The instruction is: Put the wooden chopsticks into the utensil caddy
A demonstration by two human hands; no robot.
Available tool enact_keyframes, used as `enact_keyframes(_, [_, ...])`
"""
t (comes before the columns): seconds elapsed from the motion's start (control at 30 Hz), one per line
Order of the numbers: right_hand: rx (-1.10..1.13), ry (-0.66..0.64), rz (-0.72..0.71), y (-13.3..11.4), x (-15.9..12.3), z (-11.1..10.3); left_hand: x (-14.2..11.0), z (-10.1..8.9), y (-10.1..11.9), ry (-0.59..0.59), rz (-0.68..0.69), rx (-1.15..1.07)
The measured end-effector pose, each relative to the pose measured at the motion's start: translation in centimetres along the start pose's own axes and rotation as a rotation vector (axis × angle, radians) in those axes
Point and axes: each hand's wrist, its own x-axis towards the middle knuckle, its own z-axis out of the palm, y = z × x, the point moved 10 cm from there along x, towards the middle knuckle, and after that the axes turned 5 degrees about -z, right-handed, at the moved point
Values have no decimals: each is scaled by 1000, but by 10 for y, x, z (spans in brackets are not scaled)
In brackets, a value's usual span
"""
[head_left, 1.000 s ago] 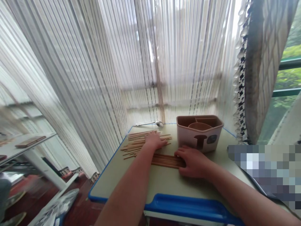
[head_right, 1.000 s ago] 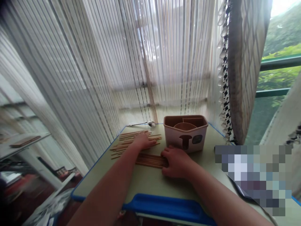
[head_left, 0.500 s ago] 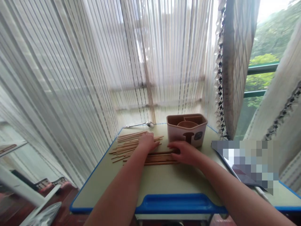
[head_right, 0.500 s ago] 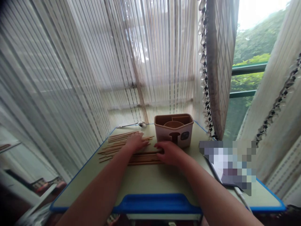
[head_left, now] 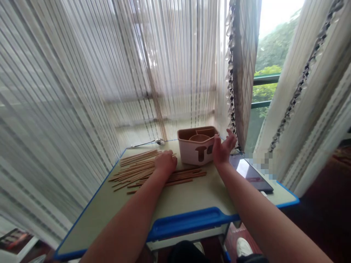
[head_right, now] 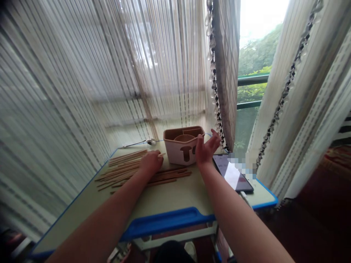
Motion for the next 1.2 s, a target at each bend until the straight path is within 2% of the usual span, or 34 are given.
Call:
enact_keyframes(0.07, [90,-192,139,22,-5,29,-3,2,8,-49,73,2])
enact_keyframes(0.17, [126,-324,150,26,-14,47,-11,7,23,-149,185,10])
enact_keyframes(0.37, [87,-289,36,21,-16,45,-26,16,46,-274,383,-58])
enact_keyframes(0.57, [45,-223,-12,18,-12,38,-26,19,53,-290,459,-86])
enact_keyframes(0.7, [91,-223,21,18,-10,38,-25,25,57,-308,511,-141])
enact_keyframes(0.83, [105,-218,23,19,-9,38,-26,28,56,-330,492,-188])
enact_keyframes(0.93, [77,-192,-15,16,-10,35,-29,20,60,-295,486,-173])
enact_keyframes(1.0, [27,-135,-85,7,-10,27,-32,9,65,-221,501,-167])
enact_keyframes(1.07, [-16,-102,-193,-9,-11,20,-35,-4,70,-129,518,-169])
enact_keyframes(1.2, [3,-181,-406,-50,-16,14,-39,-26,74,49,550,-207])
